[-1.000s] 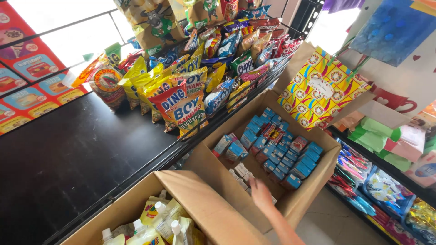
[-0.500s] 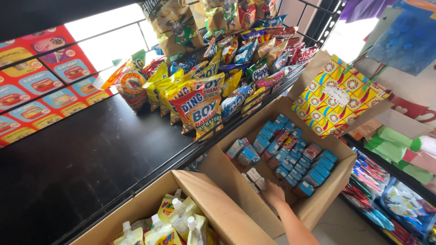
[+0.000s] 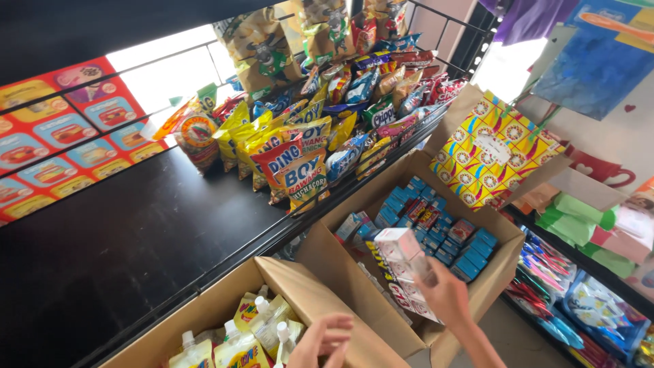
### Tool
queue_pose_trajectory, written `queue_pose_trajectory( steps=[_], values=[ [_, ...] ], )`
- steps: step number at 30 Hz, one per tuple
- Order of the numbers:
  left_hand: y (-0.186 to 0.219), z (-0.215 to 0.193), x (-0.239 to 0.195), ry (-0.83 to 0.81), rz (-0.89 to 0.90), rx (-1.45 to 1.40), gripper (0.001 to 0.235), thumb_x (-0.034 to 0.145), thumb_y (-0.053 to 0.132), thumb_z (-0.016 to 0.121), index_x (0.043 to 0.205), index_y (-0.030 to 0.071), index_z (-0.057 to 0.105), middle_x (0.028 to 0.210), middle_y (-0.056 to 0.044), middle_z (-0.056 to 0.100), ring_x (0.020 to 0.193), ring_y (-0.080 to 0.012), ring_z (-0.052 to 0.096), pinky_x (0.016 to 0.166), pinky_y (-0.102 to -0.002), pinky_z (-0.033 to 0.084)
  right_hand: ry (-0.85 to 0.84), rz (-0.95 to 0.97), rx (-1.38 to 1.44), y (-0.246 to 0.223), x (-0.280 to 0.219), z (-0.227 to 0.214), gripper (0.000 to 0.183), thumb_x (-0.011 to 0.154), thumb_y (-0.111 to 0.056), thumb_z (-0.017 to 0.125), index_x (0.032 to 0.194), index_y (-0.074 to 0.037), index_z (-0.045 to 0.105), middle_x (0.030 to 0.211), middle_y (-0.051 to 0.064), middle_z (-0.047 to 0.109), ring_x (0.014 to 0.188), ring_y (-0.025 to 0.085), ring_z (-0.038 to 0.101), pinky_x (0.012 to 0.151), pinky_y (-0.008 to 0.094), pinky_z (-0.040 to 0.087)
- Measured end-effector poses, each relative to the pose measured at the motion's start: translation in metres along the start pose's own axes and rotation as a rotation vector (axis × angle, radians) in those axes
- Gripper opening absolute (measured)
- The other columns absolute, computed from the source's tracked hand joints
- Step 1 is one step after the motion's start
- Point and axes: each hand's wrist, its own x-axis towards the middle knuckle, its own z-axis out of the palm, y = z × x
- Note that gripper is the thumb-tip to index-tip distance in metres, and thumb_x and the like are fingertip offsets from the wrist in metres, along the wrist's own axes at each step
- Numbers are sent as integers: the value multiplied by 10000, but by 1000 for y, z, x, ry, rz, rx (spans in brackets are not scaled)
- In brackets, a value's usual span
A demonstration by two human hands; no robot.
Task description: The person organizes small blue and white milk cartons by picking them up from a cardboard box and arranging them into neat rows. The task involves repeatedly reaching into the box, selecting cartons, and placing them in a structured pattern within the same container.
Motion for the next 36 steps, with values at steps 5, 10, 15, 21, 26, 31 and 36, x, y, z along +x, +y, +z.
queue_pose_trajectory(
  steps=[5, 10, 15, 21, 26, 31, 36],
  values=[
    [60, -5, -1, 94, 22, -196, 523, 906, 103, 669, 1405, 99, 512, 1316, -100, 675, 1204, -199, 718, 867, -303, 610, 35, -18, 167, -49, -11, -75, 508, 836, -312, 788, 1282, -107, 660, 922, 97, 766, 764, 171, 720, 710, 341, 569],
    [152, -28, -33, 365, 467, 165, 822, 866, 245, 812, 1521, 68, 348, 1528, -185, 430, 1460, -348, 429, 1122, -463, 437, -214, -200, 778, -112, -36, -125, 414, 868, -65, 696, 1267, 33, 644, 1000, 81, 765, 889, 124, 689, 748, 268, 561],
    [230, -77, -100, 354, 554, 453, 923, 715, 313, 915, 1475, 51, 463, 1394, -197, 586, 1340, -373, 510, 1071, -464, 431, -444, -529, 551, -204, -73, -136, 477, 785, -100, 789, 1229, 19, 663, 933, 78, 772, 847, 115, 671, 714, 283, 544],
    [203, -134, -187, 402, 23, 411, 736, 637, 354, 944, 1251, 105, 622, 973, -57, 809, 915, -196, 799, 778, -311, 603, -748, -899, 348, -319, -126, -94, 478, 778, -265, 831, 1163, -17, 694, 941, 125, 789, 826, 203, 788, 720, 330, 602],
    [125, -189, -257, 607, 58, -17, 512, 684, 211, 908, 1112, 57, 673, 936, -52, 793, 807, -89, 702, 682, -286, 593, -934, -1043, 265, -393, -168, -10, 517, 830, -347, 789, 1222, -29, 677, 1019, 172, 763, 914, 307, 758, 786, 386, 574],
    [25, -251, -302, 1013, 104, -16, 370, 797, 218, 837, 1063, 15, 679, 923, -66, 774, 819, -100, 684, 706, -285, 560, -1077, -1253, 285, -459, -204, 84, 527, 927, -358, 723, 1322, -23, 625, 1175, 190, 724, 1053, 369, 706, 889, 421, 558],
    [-8, -274, -312, 1324, -5, 190, 453, 874, 369, 762, 1180, 65, 622, 1025, -100, 731, 922, -211, 712, 782, -335, 555, -1086, -1435, 346, -479, -229, 181, 549, 947, -292, 712, 1390, -6, 557, 1330, 198, 637, 1191, 396, 626, 985, 440, 511]
  ],
)
